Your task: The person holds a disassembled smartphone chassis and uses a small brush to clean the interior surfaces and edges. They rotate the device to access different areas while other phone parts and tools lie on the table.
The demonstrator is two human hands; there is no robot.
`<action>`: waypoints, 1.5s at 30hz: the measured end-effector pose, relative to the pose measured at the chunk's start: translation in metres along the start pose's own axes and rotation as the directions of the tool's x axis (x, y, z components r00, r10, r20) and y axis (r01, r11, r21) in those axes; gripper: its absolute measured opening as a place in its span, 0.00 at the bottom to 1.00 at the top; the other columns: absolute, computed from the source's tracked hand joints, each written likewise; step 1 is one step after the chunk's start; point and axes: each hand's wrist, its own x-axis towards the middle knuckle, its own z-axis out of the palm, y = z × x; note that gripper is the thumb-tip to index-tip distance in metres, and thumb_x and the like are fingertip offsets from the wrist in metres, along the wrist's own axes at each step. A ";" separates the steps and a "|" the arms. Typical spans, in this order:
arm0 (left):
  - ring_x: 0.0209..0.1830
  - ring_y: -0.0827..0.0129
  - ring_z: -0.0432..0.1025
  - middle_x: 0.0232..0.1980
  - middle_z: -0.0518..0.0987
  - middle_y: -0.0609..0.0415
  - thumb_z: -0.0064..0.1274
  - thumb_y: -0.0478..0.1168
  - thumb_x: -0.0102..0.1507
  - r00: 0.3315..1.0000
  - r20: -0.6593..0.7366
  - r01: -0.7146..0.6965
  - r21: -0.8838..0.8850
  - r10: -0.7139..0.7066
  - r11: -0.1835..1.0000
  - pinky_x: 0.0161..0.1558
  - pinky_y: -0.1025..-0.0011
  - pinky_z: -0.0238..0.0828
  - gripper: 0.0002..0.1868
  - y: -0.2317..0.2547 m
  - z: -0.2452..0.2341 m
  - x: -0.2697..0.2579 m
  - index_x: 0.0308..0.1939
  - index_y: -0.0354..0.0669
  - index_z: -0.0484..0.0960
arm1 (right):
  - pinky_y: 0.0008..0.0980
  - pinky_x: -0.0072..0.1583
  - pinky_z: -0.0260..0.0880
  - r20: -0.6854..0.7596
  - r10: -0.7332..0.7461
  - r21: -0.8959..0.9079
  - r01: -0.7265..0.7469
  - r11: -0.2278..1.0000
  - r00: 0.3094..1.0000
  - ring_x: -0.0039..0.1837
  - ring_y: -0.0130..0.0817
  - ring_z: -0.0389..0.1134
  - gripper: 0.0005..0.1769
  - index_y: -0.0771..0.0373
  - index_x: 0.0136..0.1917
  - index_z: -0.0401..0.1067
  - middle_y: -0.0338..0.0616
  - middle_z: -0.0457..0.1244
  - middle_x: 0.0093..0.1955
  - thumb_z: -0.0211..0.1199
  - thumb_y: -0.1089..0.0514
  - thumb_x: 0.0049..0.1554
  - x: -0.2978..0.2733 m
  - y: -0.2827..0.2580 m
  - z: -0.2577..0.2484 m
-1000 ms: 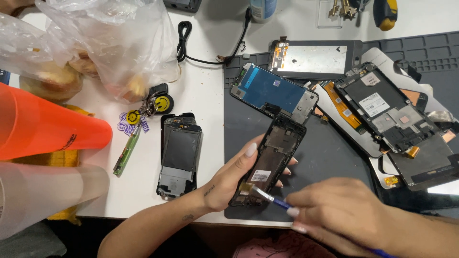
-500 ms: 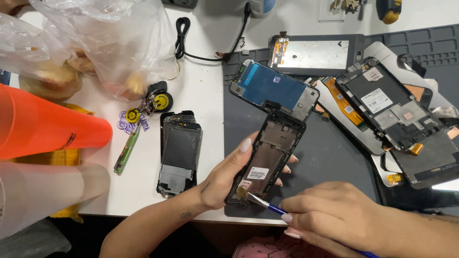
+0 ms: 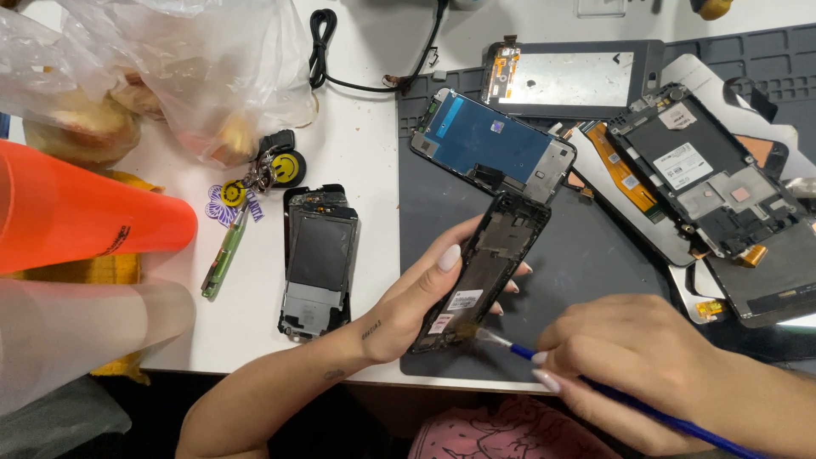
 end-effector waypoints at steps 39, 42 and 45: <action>0.66 0.59 0.72 0.71 0.73 0.35 0.35 0.66 0.70 0.998 0.021 -0.062 0.075 0.061 0.995 0.65 0.58 0.71 0.44 0.006 0.006 0.001 0.82 0.44 0.49 | 0.40 0.49 0.80 -0.088 -0.255 -0.135 0.242 0.961 0.963 0.48 0.49 0.75 0.06 0.65 0.48 0.68 0.52 0.69 0.49 0.62 0.62 0.63 -0.011 0.015 0.013; 0.68 0.57 0.71 0.70 0.73 0.37 0.35 0.66 0.70 0.999 0.006 -0.051 0.070 0.051 0.996 0.65 0.58 0.71 0.45 0.003 0.003 0.002 0.82 0.44 0.49 | 0.40 0.39 0.66 -0.019 -0.173 -0.071 0.171 0.983 0.985 0.36 0.47 0.62 0.10 0.65 0.41 0.64 0.49 0.63 0.42 0.51 0.63 0.66 -0.004 0.009 0.007; 0.66 0.59 0.72 0.70 0.74 0.38 0.34 0.66 0.70 0.999 0.007 -0.036 0.069 0.036 0.997 0.63 0.58 0.73 0.45 0.005 0.006 0.002 0.82 0.42 0.50 | 0.40 0.50 0.82 -0.129 -0.232 -0.105 0.219 0.970 0.964 0.48 0.50 0.75 0.05 0.66 0.47 0.70 0.55 0.69 0.50 0.64 0.62 0.61 -0.014 0.015 0.007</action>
